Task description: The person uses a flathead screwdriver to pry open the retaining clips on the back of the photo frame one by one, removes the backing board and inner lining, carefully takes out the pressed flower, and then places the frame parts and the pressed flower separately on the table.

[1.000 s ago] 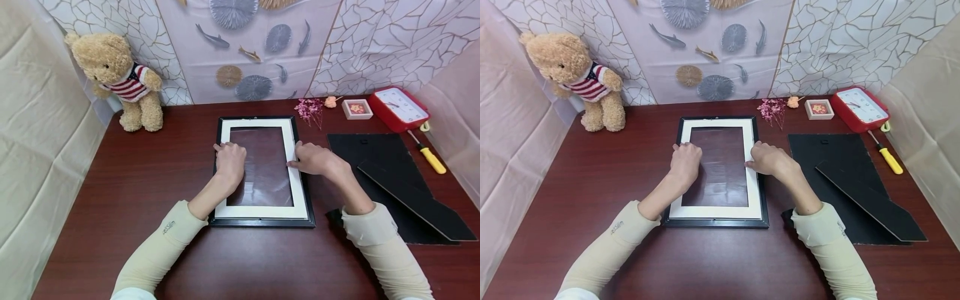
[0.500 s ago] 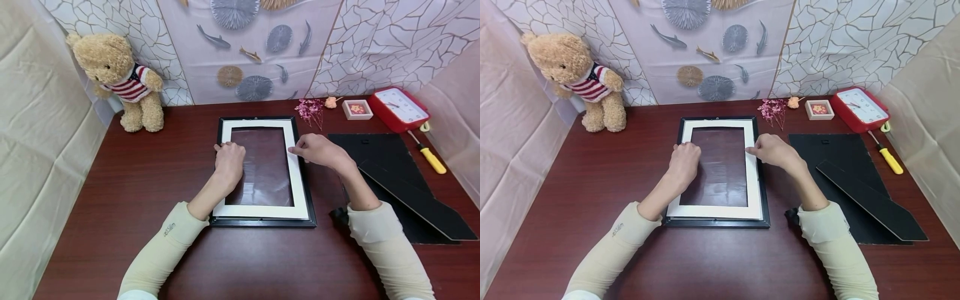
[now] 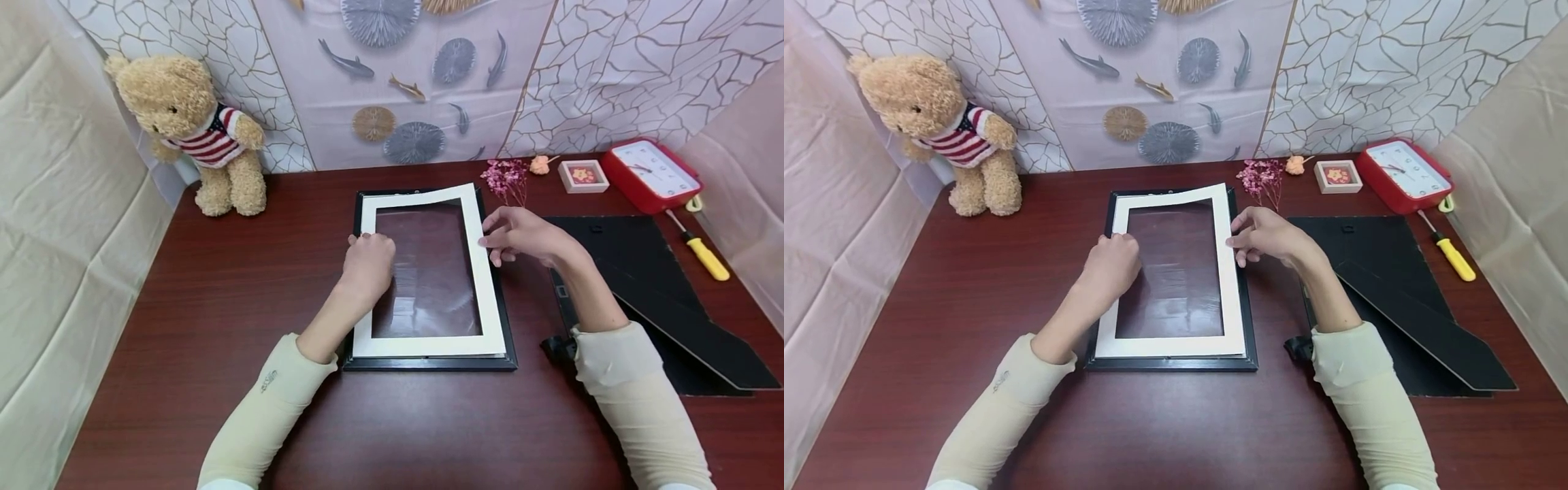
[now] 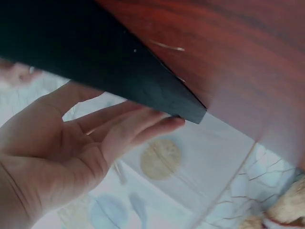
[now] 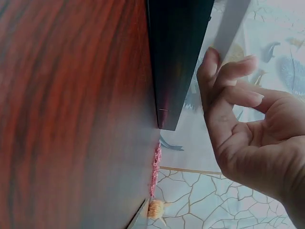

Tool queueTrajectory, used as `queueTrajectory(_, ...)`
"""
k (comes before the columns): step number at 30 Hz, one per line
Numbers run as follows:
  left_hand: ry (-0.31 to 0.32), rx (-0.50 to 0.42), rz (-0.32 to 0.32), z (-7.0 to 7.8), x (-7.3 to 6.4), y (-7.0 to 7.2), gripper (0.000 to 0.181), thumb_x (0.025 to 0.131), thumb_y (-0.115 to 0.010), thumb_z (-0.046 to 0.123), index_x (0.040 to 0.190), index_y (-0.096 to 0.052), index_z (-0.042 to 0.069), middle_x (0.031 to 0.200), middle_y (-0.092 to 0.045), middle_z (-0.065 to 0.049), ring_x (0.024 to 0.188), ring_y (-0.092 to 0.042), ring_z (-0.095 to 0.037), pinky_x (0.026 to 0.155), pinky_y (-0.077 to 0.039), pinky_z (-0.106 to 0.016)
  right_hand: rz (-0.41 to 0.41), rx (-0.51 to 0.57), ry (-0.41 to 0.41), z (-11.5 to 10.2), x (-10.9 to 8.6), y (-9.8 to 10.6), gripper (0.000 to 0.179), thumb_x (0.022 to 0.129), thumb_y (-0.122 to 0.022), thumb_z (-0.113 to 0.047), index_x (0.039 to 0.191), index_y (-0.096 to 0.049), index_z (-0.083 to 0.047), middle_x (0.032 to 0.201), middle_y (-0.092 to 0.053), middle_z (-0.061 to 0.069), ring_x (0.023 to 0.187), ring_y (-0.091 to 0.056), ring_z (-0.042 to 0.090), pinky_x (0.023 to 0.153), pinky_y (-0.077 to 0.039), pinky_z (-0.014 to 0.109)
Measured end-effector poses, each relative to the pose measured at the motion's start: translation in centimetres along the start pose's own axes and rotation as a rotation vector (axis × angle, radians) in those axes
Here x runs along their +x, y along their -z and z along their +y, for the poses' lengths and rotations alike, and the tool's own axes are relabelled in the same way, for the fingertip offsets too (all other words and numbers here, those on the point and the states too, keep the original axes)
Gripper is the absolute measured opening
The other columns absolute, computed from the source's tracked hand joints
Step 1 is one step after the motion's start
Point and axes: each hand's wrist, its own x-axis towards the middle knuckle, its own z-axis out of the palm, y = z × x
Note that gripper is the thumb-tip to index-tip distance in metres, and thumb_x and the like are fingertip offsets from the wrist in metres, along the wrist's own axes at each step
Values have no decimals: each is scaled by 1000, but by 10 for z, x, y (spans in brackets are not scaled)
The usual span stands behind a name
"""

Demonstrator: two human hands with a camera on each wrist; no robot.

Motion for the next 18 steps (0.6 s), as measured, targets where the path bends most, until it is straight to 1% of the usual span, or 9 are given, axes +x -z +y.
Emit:
queueTrajectory(4,14,-229,-45,-21,-3,6,21,107,-60,3,112,-72,-12,110,-75,-28,101,-76,-48,85,-66,-54,-24,-14,-2,1,0,1,50,110,-62,-5,149,-38,16,76,-71,1,64,-65,13,58,-46,26)
queueTrajectory(5,14,-261,-38,-29,-1,-1,21,107,-58,4,113,-71,-11,109,-73,-26,97,-75,-47,81,-65,-56,-26,-18,-2,1,0,0,49,110,-62,-4,147,-39,17,77,-71,1,65,-66,13,58,-46,26)
queueTrajectory(6,24,-292,-62,-35,0,-1,24,107,-56,5,120,-69,-12,118,-72,-28,103,-75,-47,85,-65,-56,-29,-22,-3,1,0,0,46,110,-62,-4,145,-41,17,76,-71,2,65,-66,13,58,-46,25)
queueTrajectory(7,27,-315,-78,-46,7,-15,31,109,-54,7,129,-66,-13,130,-69,-31,111,-74,-48,90,-64,-57,-32,-25,-2,2,1,0,44,110,-61,-3,143,-42,17,76,-71,2,65,-66,13,58,-46,25)
queueTrajectory(8,31,-344,-105,-51,8,-15,36,111,-51,7,138,-62,-14,141,-65,-34,122,-71,-49,99,-62,-58,-33,-25,-2,2,1,-1,41,110,-61,-3,141,-43,16,75,-72,2,65,-66,13,58,-46,25)
queueTrajectory(11,37,-429,-197,-62,12,-15,54,117,-42,12,162,-37,-17,171,-35,-36,156,-46,-47,123,-46,-56,-32,-21,-2,3,2,0,36,110,-61,-1,138,-44,15,74,-72,2,65,-67,13,58,-47,24)
queueTrajectory(13,45,-504,-280,-64,12,-8,59,119,-37,15,167,-22,-17,178,-17,-34,166,-25,-42,132,-31,-54,-33,-20,0,3,2,1,35,110,-61,-1,137,-44,14,74,-71,2,65,-67,12,58,-48,24)
queueTrajectory(14,53,-543,-316,-61,6,6,59,120,-35,14,167,-19,-17,179,-13,-33,169,-19,-40,135,-25,-52,-33,-18,2,4,2,2,35,110,-60,-1,137,-44,14,75,-71,2,65,-67,13,59,-49,24)
queueTrajectory(18,52,-633,-369,-69,10,3,63,121,-32,18,170,-9,-12,182,-1,-28,172,-3,-36,138,-13,-51,-45,1,13,5,2,4,32,110,-59,-1,135,-44,12,76,-70,2,65,-67,14,61,-53,26)
